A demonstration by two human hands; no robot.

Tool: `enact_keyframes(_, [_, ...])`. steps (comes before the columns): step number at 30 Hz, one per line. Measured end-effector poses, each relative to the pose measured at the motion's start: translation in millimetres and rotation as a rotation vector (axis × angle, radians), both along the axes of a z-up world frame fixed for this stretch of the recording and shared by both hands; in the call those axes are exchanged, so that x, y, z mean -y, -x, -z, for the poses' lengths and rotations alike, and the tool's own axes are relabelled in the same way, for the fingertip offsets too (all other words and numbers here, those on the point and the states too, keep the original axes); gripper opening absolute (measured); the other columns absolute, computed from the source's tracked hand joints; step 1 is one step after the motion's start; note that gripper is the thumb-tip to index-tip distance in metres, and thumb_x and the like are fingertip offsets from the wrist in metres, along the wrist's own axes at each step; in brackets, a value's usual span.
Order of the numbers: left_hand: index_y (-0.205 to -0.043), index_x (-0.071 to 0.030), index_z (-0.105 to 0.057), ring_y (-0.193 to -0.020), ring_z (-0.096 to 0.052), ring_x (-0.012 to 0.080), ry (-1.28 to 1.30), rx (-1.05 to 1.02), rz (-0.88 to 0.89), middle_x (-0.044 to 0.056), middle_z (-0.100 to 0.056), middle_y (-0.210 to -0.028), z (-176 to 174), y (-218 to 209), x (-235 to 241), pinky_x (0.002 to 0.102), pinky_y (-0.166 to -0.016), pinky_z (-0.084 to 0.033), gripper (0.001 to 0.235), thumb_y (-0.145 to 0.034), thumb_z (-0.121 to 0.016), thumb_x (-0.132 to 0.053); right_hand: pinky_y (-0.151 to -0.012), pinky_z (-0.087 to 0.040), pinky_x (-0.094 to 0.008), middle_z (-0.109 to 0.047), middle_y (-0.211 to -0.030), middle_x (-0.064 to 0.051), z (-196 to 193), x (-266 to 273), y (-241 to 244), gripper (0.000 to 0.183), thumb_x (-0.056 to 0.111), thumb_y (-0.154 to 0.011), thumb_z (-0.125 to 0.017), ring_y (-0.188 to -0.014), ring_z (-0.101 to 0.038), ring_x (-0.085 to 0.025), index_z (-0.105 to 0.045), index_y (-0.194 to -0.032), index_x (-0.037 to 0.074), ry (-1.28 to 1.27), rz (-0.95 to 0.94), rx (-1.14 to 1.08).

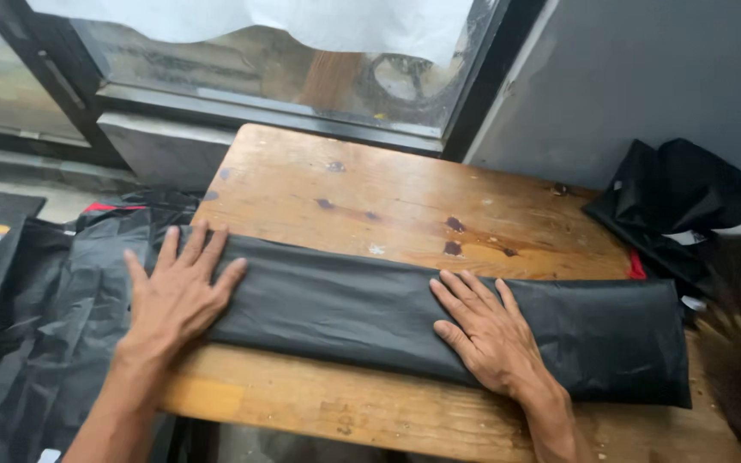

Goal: The person folds a large black tarp on a wooden table, rolling it into a compact bundle. They then place the folded tarp into a black carrying bag, secure the bag with a red strap, and briefly use a feather duster on the table.

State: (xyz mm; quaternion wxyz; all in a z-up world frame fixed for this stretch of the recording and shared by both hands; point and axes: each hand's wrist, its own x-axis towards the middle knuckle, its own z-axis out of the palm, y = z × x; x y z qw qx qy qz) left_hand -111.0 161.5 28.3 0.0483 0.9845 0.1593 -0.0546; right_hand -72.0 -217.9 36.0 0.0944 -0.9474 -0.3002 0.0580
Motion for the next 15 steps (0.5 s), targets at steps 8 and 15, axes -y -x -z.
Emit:
enact_keyframes(8, [-0.152,-0.031,-0.01,-0.142,-0.023,0.0293,0.424,-0.128,-0.297,-0.008,-0.009,-0.159,-56,-2,8,0.052,-0.113,-0.021,0.066,-0.09,-0.018,-0.053,-0.111,-0.005,-0.049,-0.029,-0.153,0.006,2,-2,0,0.057,0.049,-0.094,-0.032,-0.142,-0.02,-0.018,-0.032,-0.146,0.027,-0.017,0.033,0.013])
enact_keyframes(15, [-0.143,0.002,-0.036,-0.141,-0.019,0.0566,-0.338,0.591,0.227,0.03,-0.025,-0.156,35,-30,23,0.084,-0.094,-0.009,0.059,-0.087,-0.034,-0.016,-0.111,-0.005,-0.049,-0.03,-0.153,0.005,-2,-1,3,0.055,0.048,-0.095,-0.033,-0.141,-0.019,-0.017,-0.035,-0.145,0.025,-0.048,-0.002,0.073])
